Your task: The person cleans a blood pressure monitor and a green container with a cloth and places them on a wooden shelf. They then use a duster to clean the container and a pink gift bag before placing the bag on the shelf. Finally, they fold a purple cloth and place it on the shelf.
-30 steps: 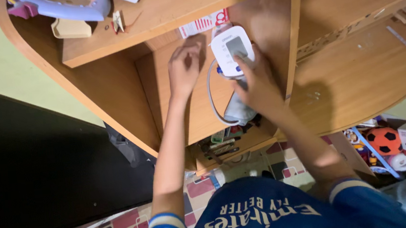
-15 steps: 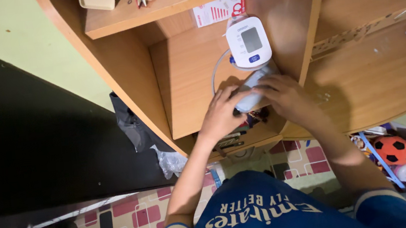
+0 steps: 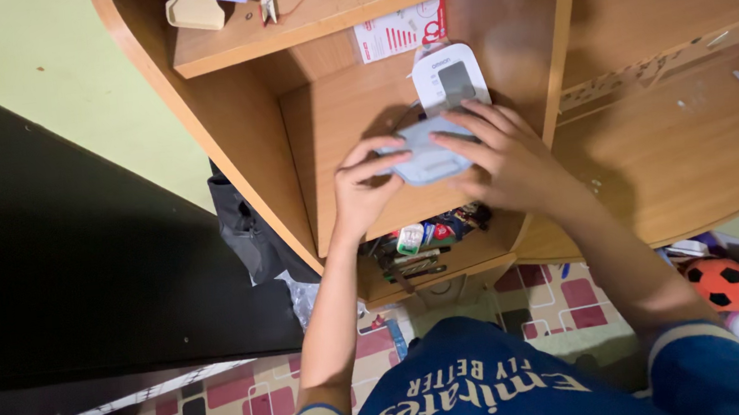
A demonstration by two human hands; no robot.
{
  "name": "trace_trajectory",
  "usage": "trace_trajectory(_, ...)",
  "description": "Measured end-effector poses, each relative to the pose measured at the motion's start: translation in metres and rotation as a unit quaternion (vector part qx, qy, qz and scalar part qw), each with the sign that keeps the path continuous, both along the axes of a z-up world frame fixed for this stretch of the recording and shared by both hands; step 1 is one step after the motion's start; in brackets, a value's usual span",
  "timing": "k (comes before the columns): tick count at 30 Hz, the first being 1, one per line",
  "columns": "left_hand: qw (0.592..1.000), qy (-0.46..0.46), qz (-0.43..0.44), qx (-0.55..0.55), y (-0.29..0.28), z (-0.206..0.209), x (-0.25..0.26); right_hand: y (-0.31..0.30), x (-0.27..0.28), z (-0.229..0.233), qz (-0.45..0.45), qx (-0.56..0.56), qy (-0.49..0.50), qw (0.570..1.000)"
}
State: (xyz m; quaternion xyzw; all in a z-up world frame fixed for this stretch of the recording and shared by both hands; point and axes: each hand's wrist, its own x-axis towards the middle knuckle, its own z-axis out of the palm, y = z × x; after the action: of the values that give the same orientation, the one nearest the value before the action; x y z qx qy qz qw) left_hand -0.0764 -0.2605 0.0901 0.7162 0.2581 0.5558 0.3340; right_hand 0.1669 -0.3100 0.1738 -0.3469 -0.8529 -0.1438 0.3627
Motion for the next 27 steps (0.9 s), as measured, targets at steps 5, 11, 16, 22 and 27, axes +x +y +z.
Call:
trace_trajectory(5, 0.988, -0.048, 0.131, 0.062, 0.005, 0.012, 0.038, 0.027, -0.004, -0.017, -0.101, -0.031, 0.085, 0.991)
trace_trajectory(11, 0.957, -0.009, 0.261, 0.129, 0.028, -0.006, 0.109, 0.088, 0.012, -0.042, -0.15, -0.076, 0.175, 0.97)
trace_trajectory(16, 0.946, 0.047, 0.288, 0.14, 0.048, -0.035, 0.144, 0.11, 0.021, -0.062, -0.12, -0.101, 0.157, 0.975)
trace_trajectory(22, 0.97, 0.128, 0.194, 0.074, 0.051, -0.043, 0.151, 0.109, 0.009, -0.067, -0.164, -0.093, 0.075, 0.979)
trace_trajectory(27, 0.972, 0.119, 0.162, 0.122, 0.048, -0.042, 0.114, 0.112, 0.005, -0.082, -0.295, -0.027, -0.103, 0.95)
